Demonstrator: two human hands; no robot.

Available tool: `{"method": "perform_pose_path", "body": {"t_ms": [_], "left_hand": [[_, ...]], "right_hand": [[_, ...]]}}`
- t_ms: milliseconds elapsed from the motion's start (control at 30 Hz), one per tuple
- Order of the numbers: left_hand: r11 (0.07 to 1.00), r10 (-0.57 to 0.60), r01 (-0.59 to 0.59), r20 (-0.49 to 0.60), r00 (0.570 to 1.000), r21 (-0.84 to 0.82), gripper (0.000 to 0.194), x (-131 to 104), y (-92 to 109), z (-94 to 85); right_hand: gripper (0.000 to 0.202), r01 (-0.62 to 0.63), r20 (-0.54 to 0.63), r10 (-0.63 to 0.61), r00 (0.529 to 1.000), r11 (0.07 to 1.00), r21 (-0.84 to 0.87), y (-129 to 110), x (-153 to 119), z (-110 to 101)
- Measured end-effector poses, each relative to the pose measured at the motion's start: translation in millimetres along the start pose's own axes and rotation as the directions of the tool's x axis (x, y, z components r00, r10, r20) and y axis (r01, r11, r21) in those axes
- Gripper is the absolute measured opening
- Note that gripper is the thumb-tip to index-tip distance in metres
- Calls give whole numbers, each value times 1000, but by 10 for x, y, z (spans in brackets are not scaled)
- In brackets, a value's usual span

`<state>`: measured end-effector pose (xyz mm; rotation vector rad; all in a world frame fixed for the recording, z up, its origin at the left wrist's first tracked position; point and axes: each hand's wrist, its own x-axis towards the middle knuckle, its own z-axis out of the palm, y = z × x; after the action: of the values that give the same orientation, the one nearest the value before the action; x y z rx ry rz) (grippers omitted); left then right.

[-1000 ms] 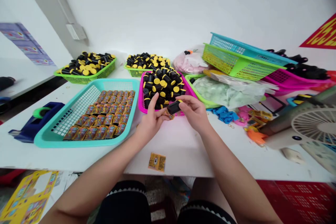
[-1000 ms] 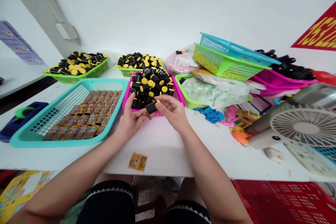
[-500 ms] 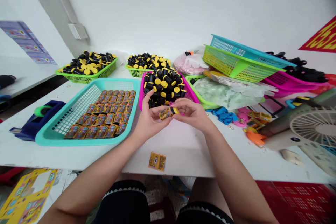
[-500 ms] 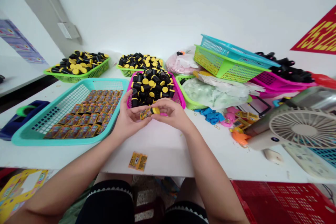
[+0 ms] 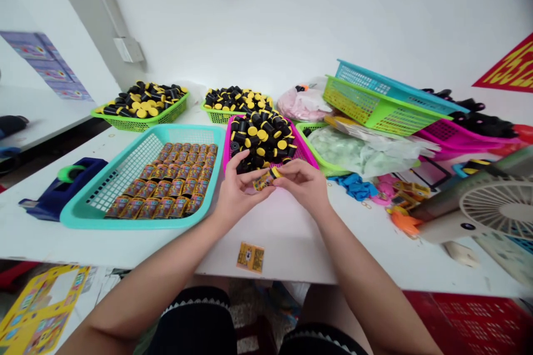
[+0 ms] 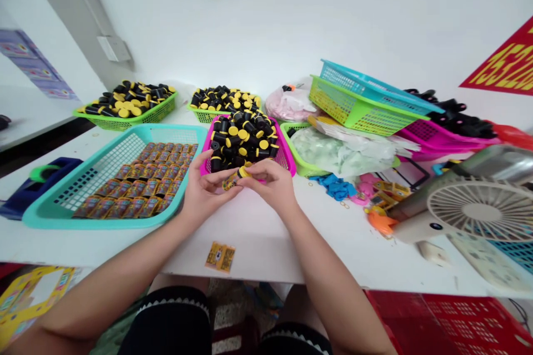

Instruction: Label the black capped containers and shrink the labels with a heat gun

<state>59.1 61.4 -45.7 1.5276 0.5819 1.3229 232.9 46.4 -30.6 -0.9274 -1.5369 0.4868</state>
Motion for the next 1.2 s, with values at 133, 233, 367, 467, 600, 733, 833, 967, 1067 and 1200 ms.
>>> {"method": "perform_pose_path", "body": {"t_ms": [133, 233, 367, 467, 600, 733, 833, 967, 1067, 1200], "left_hand": [[997, 58, -61, -62, 996, -40, 92, 45, 18, 17], [991, 95, -102, -79, 992, -89, 92, 90, 44, 21], [994, 10, 0, 85, 996, -110, 75, 60, 106, 42], [980, -136, 168, 258, 956, -109, 62, -4, 164, 50], [958, -223, 263, 286, 932, -110, 64, -39, 193, 37], [976, -204, 215, 211, 956, -31, 70, -21, 165, 20], [985, -163, 173, 233, 959, -21, 69, -12, 162, 21], [997, -57, 44, 219, 974, 62, 67, -26, 178, 30], [992, -38, 13, 204, 978, 125, 66, -35, 168, 19], [995, -65, 43, 269, 961, 85, 68, -19, 138, -20]], "right_hand": [[26, 332, 64, -333, 941, 866, -375, -37, -75, 98], [56, 433, 198, -388, 900, 751, -499, -54, -129, 160], [64, 540, 252, -484, 838, 668, -512, -73, -180, 212], [67, 583, 270, -525, 807, 638, -503, -104, -188, 218], [62, 587, 295, -528, 797, 560, -584, -131, -178, 229], [56, 581, 317, -511, 799, 520, -626, -93, -191, 247], [57, 564, 273, -524, 806, 542, -623, -41, -216, 243], [55, 572, 248, -548, 799, 565, -595, -9, -233, 222], [54, 575, 257, -540, 801, 575, -582, -5, -221, 211], [52, 599, 277, -550, 788, 578, -554, 3, -203, 199]]}}
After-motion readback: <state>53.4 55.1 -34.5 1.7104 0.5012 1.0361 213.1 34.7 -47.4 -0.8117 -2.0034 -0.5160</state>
